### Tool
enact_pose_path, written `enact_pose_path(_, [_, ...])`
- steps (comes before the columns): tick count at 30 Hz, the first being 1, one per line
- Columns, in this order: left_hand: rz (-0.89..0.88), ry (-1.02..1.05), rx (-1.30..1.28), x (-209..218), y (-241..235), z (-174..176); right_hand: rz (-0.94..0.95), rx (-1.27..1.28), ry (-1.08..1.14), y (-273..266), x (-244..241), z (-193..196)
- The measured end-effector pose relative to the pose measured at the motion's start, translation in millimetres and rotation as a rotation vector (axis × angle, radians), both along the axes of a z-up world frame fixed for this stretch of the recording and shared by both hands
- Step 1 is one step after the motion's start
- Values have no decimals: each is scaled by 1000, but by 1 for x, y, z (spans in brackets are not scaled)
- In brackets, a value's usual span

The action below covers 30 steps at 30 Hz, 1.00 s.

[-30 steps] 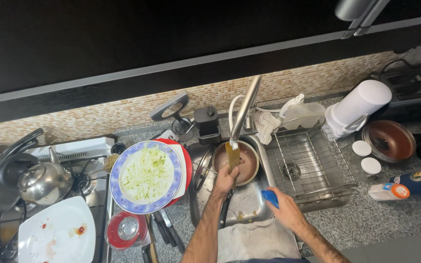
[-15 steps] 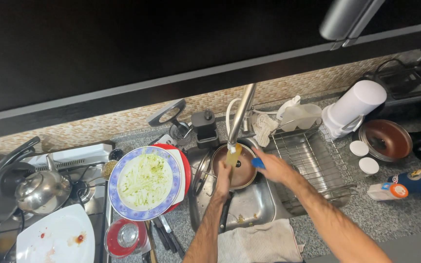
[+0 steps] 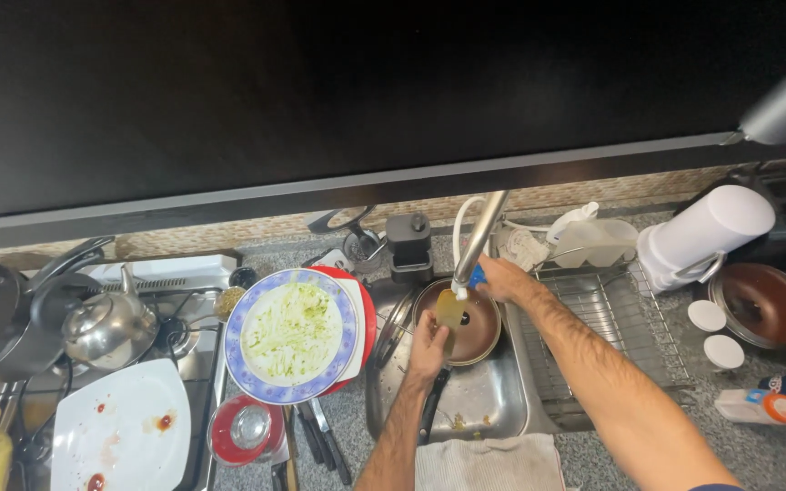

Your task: Washing and rinsing kitchen items including plates, a pot, and utensils in a kitchen sink.

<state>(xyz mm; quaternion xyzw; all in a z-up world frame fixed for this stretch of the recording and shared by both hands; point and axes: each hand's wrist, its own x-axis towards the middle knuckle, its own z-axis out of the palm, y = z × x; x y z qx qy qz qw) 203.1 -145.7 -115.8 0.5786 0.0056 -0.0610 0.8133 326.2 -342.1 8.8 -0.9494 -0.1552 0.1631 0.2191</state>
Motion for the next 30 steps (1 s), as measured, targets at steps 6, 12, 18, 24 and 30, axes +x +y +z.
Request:
enact_pose_path(6, [0, -13, 31, -2, -3, 16, -59, -27, 67, -4, -3, 8])
enact_pose_path(12, [14, 31, 2, 4, -3, 4, -76, -32, 123, -5, -11, 17])
enact_pose_path(18, [38, 11, 4, 4, -3, 5, -100, -69, 112, -13, -21, 10])
enact_pose_path(24, [108, 1, -19, 16, -4, 6, -216, 117, 35, -24, -54, -5])
enact_pose_path(30, [122, 9, 73, 18, -7, 28, -455, 357, 107, -25, -159, -8])
